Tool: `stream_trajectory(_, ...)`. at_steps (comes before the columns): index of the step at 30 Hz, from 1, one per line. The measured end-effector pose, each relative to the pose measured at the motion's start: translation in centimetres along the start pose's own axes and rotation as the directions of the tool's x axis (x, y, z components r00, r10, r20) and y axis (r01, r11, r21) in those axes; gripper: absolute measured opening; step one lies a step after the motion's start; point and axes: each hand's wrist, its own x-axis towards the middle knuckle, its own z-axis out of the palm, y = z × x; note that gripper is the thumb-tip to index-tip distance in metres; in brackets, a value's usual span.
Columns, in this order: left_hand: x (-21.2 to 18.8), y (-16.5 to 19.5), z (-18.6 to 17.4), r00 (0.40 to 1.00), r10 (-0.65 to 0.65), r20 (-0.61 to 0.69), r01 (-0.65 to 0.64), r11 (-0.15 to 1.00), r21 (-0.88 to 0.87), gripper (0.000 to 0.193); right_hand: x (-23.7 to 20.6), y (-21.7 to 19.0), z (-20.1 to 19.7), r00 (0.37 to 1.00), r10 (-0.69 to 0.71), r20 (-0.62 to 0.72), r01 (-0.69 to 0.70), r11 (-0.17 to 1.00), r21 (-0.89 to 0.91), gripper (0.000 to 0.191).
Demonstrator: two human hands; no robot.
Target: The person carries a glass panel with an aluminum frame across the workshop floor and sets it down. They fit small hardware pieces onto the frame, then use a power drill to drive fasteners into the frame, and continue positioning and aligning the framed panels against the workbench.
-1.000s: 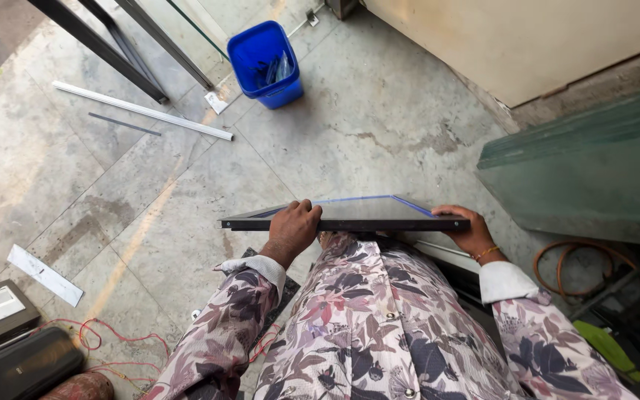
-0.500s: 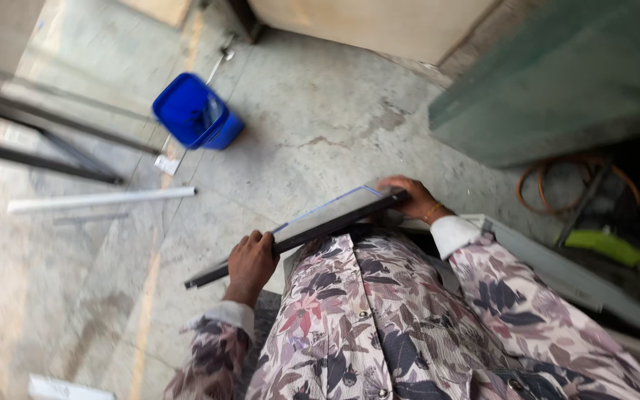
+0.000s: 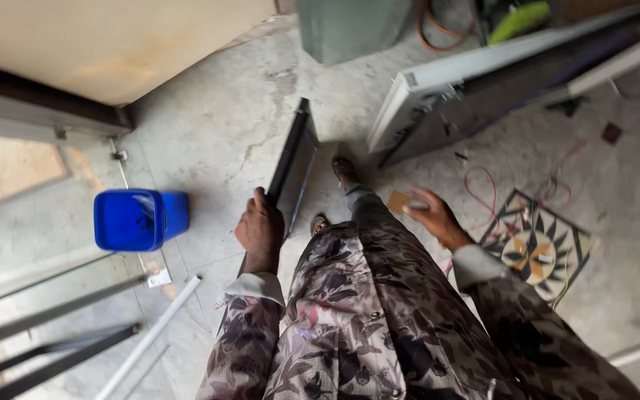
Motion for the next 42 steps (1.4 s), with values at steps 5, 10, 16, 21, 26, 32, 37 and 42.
stream_trajectory(5, -0.5, -1.2, -0.2, 0.999, 0.032, 0.037, -0.033, 0.999, 0.031, 0.033, -17.3, 13.9, 2.3, 0.937, 0.346, -0.053, -0.251, 0.768, 0.589, 0.068)
stream_trajectory(10, -1.2, -1.6, -0.5, 0.998, 0.056, 0.038, -0.06, 0.991, 0.118, 0.024, -27.2, 22.8, 4.9, 0.756, 0.651, -0.073, -0.431, 0.578, 0.692, 0.065)
stream_trajectory(16, -9.0, -0.9, -4.2, 0.991, 0.136, -0.006, -0.13, 0.959, 0.25, 0.026, -32.1, 29.6, 3.5, 0.807, 0.584, -0.089, -0.374, 0.622, 0.688, 0.067)
stream_trajectory(21, -19.6, 5.1, -12.4, 0.974, 0.226, -0.028, -0.196, 0.892, 0.407, 0.048, -33.9, 34.8, -3.7, 0.854, 0.513, -0.084, -0.362, 0.702, 0.614, 0.06)
stream_trajectory(26, -26.9, 14.9, -20.8, 0.97, 0.197, 0.143, -0.243, 0.799, 0.549, 0.04, -34.3, 38.1, -9.4, 0.875, 0.464, -0.134, -0.319, 0.763, 0.562, 0.052)
stream_trajectory(32, -27.8, 27.5, -22.0, 0.922, 0.23, 0.312, -0.382, 0.681, 0.625, 0.045, -35.6, 39.8, -8.3, 0.88, 0.462, -0.114, -0.256, 0.663, 0.704, 0.044)
stream_trajectory(37, -32.1, 39.5, -19.4, 0.844, 0.353, 0.403, -0.53, 0.663, 0.529, 0.04, -38.8, 41.5, -6.7, 0.886, 0.462, 0.045, -0.208, 0.308, 0.929, 0.041)
stream_trajectory(42, -35.6, 45.9, -20.8, 0.844, 0.373, 0.386, -0.528, 0.709, 0.469, 0.041, -39.1, 40.5, -3.6, 0.913, 0.407, -0.02, -0.113, 0.3, 0.947, 0.043)
